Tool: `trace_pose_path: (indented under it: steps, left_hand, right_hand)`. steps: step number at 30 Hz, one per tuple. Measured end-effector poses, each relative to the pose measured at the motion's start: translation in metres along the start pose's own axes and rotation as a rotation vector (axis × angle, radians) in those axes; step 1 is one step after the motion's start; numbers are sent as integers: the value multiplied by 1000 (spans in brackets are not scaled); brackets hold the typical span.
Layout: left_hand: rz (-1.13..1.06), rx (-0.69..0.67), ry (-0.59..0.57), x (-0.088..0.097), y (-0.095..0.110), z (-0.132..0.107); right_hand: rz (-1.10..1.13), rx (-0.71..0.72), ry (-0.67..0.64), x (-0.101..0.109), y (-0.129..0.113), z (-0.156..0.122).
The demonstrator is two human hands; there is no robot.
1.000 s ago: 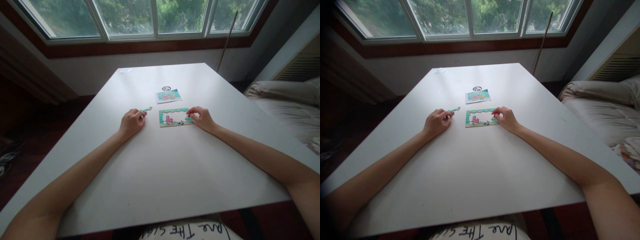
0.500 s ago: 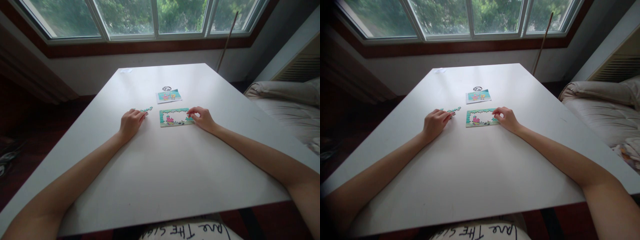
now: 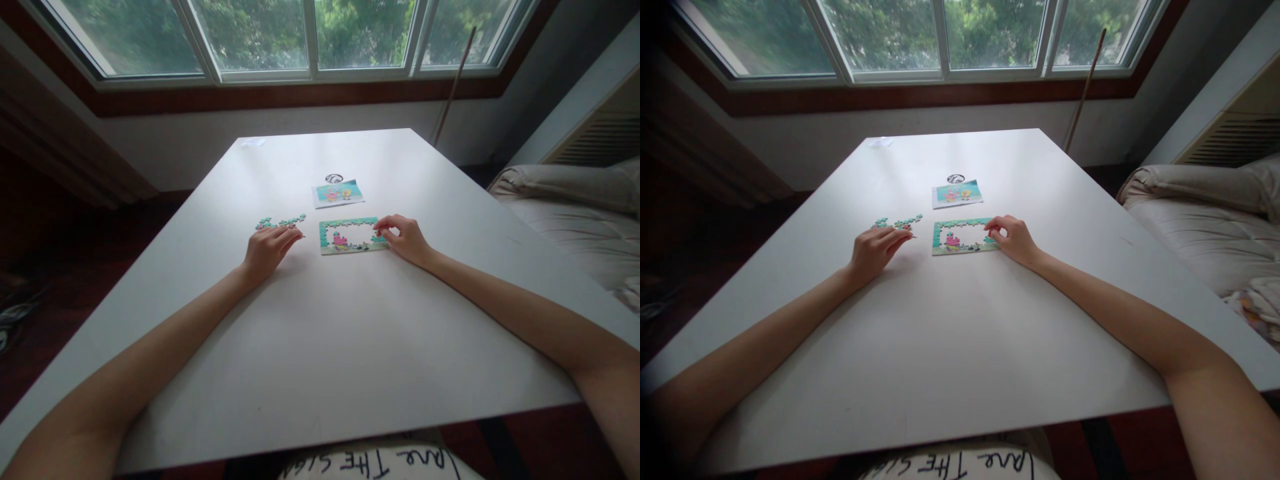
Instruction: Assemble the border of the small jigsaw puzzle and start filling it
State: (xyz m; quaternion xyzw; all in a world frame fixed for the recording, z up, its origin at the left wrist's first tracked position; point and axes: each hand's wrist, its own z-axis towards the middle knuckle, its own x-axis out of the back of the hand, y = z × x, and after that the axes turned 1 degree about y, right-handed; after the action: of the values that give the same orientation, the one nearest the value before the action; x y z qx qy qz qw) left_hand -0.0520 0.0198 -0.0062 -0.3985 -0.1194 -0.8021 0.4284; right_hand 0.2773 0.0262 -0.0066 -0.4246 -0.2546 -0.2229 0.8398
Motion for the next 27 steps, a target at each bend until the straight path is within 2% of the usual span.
trace_pose_path:
  steps: [8,11,14,20,23,27]
  left_hand:
    - [-220,114,-128,-4,-1,-2]
    - [-303,197,-133,-8,-3,-3]
    - [-455,317,-90,-12,-5,-3]
    - [-943,630,-58,-11,-8,4]
    - [-1027,673,-82,-10,-8,6]
    - [-1035,683,-95,-10,-8,6]
  right_hand:
    - [1,5,-6,1,1,0]
    - [-5,3,-7,1,1,0]
    - [-5,2,-6,1,0,0]
    - [5,10,-6,1,1,0]
    - [1,12,-5,0,3,-1]
    - [3,10,-12,1,2,-1]
